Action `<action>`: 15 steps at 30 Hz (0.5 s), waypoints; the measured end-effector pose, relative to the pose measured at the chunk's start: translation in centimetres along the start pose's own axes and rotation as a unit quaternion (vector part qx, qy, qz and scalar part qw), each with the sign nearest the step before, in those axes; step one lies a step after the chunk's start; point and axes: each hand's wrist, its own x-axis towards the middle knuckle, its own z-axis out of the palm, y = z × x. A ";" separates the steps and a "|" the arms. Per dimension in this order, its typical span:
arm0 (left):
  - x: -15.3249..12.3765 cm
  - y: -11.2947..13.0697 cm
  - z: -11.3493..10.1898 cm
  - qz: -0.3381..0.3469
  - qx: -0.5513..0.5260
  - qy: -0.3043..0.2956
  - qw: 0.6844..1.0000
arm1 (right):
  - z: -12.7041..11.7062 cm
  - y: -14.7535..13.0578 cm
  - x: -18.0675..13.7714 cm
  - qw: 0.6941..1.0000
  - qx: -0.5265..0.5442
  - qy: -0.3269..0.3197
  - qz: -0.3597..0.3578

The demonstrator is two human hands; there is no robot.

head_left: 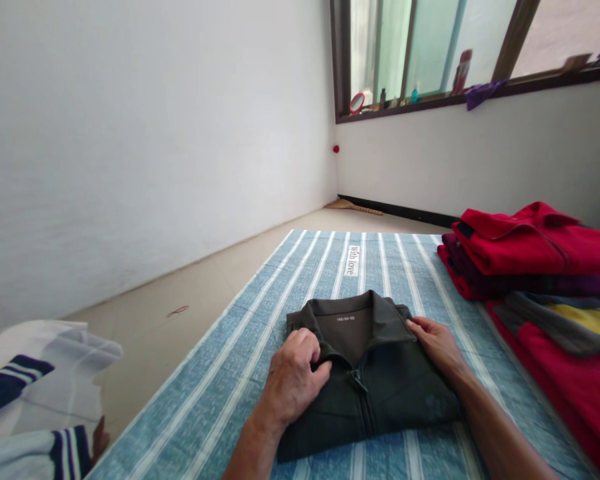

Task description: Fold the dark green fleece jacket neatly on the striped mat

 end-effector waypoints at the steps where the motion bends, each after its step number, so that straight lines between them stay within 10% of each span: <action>1: 0.0 0.0 0.0 -0.006 -0.023 -0.004 1.000 | 0.0 0.0 0.0 1.000 0.000 -0.001 -0.001; 15: 0.1 -0.9 1.2 0.073 -0.122 0.064 0.988 | 0.0 0.1 0.1 1.000 -0.010 0.005 -0.011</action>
